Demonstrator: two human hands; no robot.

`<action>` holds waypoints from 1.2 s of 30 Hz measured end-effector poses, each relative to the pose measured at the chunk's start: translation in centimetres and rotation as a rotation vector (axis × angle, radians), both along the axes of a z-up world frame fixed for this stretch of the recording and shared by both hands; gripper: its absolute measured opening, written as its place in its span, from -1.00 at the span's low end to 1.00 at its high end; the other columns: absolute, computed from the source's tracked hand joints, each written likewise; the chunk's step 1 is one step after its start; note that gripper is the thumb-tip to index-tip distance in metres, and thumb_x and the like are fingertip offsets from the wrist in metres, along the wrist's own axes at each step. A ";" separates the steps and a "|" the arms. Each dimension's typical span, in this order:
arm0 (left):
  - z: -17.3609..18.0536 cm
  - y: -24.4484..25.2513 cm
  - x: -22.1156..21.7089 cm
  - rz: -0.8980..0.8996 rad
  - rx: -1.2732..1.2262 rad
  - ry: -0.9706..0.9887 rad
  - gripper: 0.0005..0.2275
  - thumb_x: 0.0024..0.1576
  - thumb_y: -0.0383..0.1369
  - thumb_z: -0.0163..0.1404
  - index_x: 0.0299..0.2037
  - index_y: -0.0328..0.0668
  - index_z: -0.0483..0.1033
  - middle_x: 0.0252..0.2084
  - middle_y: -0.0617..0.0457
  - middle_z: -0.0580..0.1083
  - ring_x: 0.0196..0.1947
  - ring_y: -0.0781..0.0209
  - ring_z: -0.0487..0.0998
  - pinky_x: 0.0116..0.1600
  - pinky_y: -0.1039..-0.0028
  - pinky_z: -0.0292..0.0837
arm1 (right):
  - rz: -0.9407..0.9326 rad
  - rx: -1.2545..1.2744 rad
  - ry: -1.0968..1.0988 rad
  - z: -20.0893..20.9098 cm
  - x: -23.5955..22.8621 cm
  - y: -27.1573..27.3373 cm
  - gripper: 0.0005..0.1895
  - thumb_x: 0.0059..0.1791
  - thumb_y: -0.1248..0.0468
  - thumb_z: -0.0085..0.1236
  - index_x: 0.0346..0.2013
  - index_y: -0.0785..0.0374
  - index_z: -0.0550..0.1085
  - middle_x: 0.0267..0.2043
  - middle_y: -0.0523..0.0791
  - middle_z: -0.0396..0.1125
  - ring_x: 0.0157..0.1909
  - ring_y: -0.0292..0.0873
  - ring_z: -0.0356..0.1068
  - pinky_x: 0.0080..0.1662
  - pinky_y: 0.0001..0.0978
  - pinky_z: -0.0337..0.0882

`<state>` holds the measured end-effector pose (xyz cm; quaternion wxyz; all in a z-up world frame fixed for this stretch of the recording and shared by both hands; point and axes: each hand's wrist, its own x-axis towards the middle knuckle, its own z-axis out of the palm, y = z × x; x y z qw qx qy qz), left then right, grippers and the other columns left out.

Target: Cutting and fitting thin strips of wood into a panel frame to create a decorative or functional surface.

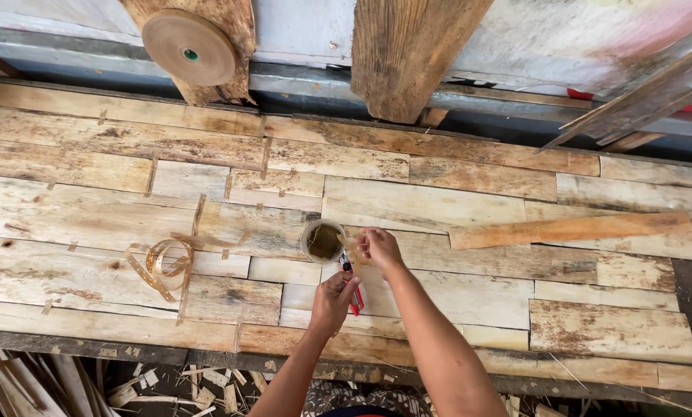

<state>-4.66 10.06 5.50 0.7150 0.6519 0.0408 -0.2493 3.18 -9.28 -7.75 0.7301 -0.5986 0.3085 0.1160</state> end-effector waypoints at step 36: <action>-1.8 -8.8 0.0 -0.140 0.113 0.006 -0.79 0.24 -0.30 0.10 -0.26 -0.37 0.58 -0.67 0.19 0.32 -0.61 0.48 0.34 -0.45 0.57 0.33 | 0.003 0.250 0.272 2.8 -0.3 -15.2 -0.73 0.18 0.25 -0.25 -0.05 0.33 0.41 -0.11 0.09 0.54 -0.07 -0.05 0.55 -0.18 -0.36 0.50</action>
